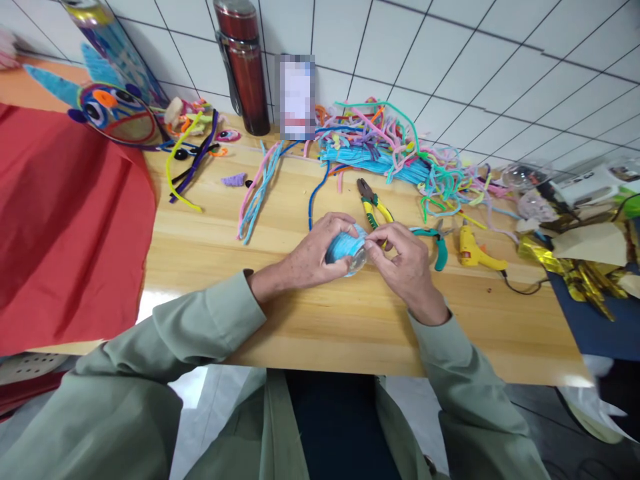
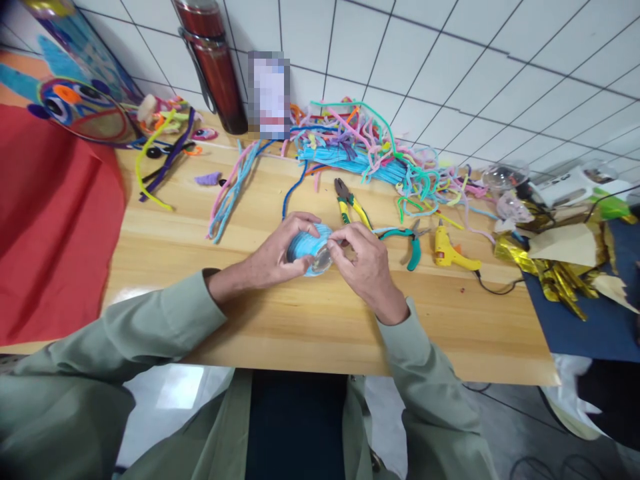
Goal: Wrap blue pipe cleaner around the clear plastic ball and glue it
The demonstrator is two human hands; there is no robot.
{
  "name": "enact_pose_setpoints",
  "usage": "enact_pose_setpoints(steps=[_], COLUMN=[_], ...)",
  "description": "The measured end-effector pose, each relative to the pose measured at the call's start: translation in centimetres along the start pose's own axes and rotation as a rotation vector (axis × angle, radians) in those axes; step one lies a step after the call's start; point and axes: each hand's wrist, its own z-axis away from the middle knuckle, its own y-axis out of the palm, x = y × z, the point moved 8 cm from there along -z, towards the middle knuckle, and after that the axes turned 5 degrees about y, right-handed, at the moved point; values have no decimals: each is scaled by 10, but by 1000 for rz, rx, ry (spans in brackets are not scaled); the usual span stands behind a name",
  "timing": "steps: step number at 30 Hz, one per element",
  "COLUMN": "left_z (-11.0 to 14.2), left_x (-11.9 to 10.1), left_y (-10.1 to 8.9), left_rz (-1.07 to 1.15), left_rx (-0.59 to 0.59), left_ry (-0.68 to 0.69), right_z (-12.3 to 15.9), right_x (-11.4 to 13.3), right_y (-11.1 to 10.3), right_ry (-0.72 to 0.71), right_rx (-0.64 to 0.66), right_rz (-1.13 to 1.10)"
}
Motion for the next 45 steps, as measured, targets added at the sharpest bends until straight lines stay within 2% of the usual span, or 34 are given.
enact_pose_setpoints(steps=[17,24,30,45], left_z=[2,2,4,11], left_x=[-4,-9,-8,-4], left_y=[1,2,4,1], left_rz=[-73,-90,-113,-152], left_rx=[-6,-20,-35,-81], left_ry=[-4,40,30,-33], right_z=[2,3,6,22], right_x=[0,-1,7,18], right_y=[-1,0,-6,0], right_ry=[18,28,-14,-82], right_rx=[10,-16,-61,-17], right_rz=[12,37,49,19])
